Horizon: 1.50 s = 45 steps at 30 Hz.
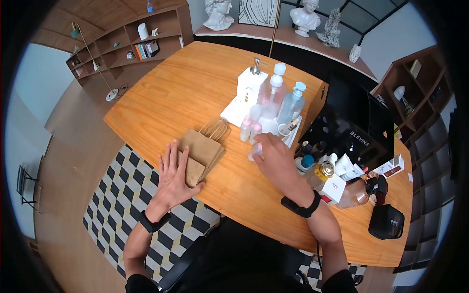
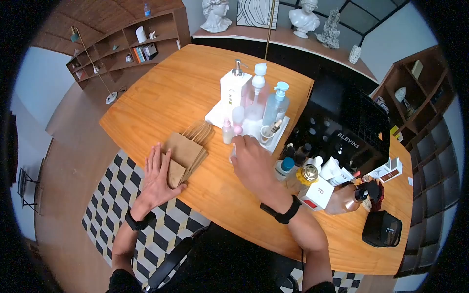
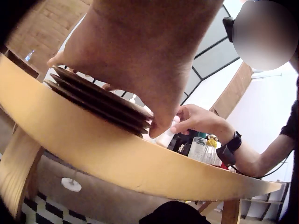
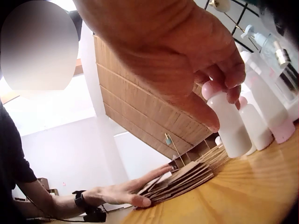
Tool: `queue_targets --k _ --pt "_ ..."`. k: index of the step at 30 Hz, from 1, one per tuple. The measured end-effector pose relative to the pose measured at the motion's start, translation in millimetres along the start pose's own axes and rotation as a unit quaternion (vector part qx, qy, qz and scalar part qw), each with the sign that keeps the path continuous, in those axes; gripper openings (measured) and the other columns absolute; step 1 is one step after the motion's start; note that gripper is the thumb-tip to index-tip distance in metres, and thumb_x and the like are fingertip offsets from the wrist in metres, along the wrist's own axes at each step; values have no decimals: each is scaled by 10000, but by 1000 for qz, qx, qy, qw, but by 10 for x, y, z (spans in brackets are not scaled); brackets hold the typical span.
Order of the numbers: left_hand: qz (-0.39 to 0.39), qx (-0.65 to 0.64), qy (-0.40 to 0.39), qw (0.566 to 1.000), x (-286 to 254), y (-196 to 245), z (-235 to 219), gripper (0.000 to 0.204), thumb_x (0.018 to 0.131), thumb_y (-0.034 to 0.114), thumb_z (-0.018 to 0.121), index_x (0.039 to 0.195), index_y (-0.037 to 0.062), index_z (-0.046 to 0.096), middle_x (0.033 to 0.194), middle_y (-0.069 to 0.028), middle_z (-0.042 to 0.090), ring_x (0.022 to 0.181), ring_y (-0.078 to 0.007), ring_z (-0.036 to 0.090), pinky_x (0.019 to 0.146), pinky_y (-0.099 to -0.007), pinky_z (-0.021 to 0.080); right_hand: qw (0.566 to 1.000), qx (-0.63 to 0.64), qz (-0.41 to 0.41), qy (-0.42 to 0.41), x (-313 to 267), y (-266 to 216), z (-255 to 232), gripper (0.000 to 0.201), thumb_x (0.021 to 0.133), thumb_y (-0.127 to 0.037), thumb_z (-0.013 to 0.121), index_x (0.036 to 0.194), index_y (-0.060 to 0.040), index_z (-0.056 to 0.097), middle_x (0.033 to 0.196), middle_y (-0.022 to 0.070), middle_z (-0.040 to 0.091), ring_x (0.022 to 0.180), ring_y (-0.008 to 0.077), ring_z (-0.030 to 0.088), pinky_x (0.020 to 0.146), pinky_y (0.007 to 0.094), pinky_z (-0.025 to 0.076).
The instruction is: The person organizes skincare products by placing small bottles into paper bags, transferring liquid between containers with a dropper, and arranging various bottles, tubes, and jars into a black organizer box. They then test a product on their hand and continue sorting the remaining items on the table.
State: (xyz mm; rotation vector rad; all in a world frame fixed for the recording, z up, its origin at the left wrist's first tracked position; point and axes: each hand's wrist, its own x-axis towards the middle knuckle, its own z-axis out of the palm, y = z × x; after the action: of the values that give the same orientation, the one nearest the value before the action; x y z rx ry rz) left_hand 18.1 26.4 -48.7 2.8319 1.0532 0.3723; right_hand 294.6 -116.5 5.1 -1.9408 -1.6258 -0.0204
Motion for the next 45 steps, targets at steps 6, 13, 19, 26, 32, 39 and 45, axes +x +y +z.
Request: queue_targets --k 6,13,19,26,32,39,45 --pt "-52 -60 13 997 95 57 -139 1275 755 542 891 1687 12 200 1745 -323 87 1615 -514 120 1292 -610 201 1000 12 -7 9 33 79 216 425 859 40 736 1240 79 552 1064 291 655 1061 457 629 907 525 527" --pt "-39 -15 -10 999 132 5 43 1149 792 557 856 1639 -20 337 1681 -328 262 1560 -481 279 1291 -521 270 998 51 25 8 49 76 236 431 901 27 719 1281 80 522 1043 308 675 986 497 666 835 565 541" --pt "-48 -50 -17 997 146 77 -19 1006 787 537 848 1583 39 487 1623 -335 328 1483 -467 357 1244 -544 313 995 87 44 -3 45 94 319 433 918 10 723 1286 65 503 1063 320 682 979 530 678 800 584 554" --pt "-47 -36 -7 998 184 108 2 962 771 482 843 1572 65 509 1642 -297 329 1438 -456 387 1220 -566 326 999 32 28 11 20 30 70 351 929 -92 757 1202 50 587 984 284 709 906 489 709 751 553 569" --pt "-38 -5 -51 998 184 83 -30 1085 780 515 852 1654 90 369 1727 -297 192 1572 -496 236 1268 -617 241 992 17 43 119 -41 -219 -723 287 922 -220 806 1065 17 730 855 192 750 738 383 743 657 475 573" --pt "6 9 111 994 317 149 -420 923 873 382 850 1607 26 420 1671 -308 348 1549 -453 367 1247 -592 317 974 46 80 206 -266 -289 -1310 291 917 -262 832 1058 -17 763 838 142 759 602 275 706 551 381 519" --pt "-143 -231 53 961 1078 362 -783 239 947 115 754 1140 -26 756 988 -191 801 978 -320 780 903 -424 593 975 31 60 210 -438 -252 -1557 284 937 -273 795 1017 -5 749 765 142 729 635 340 710 561 423 514"
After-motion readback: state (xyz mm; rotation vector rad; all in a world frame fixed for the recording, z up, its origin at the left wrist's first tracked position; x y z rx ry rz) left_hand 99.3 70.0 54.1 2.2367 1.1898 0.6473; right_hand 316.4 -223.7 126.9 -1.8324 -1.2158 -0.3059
